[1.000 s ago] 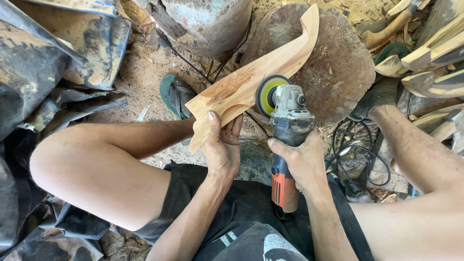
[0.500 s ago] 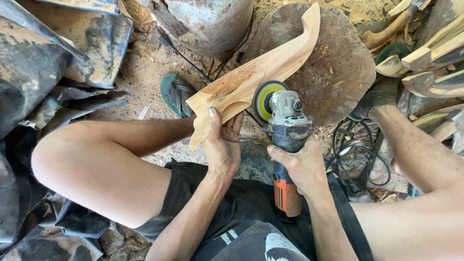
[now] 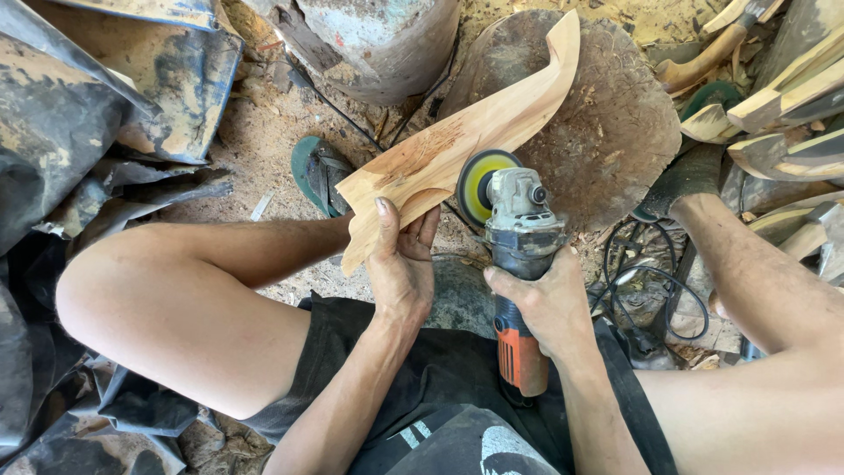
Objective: The person uses an angle grinder with a sanding disc to smooth a curved wooden piece, then switches to a stationary belt sander to refine the edges and surface. The person holds the wood with both hands and moves it against the rotating tools.
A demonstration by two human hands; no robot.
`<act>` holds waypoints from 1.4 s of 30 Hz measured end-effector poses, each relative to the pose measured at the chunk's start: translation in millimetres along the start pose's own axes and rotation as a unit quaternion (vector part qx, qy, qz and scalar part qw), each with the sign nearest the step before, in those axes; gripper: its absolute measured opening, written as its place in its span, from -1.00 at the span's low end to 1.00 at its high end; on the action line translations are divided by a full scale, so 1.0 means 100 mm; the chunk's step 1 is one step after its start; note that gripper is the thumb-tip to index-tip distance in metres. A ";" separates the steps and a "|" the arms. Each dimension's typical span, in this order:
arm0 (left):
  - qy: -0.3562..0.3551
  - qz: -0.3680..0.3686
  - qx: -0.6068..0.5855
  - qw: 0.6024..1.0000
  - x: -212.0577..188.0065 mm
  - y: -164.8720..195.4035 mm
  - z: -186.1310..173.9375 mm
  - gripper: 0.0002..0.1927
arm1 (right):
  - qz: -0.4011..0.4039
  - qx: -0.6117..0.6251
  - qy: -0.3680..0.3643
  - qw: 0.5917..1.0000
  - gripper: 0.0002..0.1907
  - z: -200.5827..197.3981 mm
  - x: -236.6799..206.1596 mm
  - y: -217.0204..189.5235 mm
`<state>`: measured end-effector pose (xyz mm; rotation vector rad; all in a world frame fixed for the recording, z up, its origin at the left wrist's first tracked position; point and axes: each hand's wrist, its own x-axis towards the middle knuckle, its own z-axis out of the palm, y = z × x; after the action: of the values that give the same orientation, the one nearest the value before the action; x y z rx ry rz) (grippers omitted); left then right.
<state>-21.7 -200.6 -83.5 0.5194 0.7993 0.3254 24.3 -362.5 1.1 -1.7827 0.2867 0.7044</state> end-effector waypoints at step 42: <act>0.037 0.035 0.014 0.999 0.14 0.25 -0.07 -0.50 | -0.002 -0.037 0.049 0.998 -0.62 -0.09 0.30 0.05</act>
<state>-19.4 -171.4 -82.5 0.5656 0.8604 0.3996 48.6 -367.4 -19.0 -1.8915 0.3264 0.6321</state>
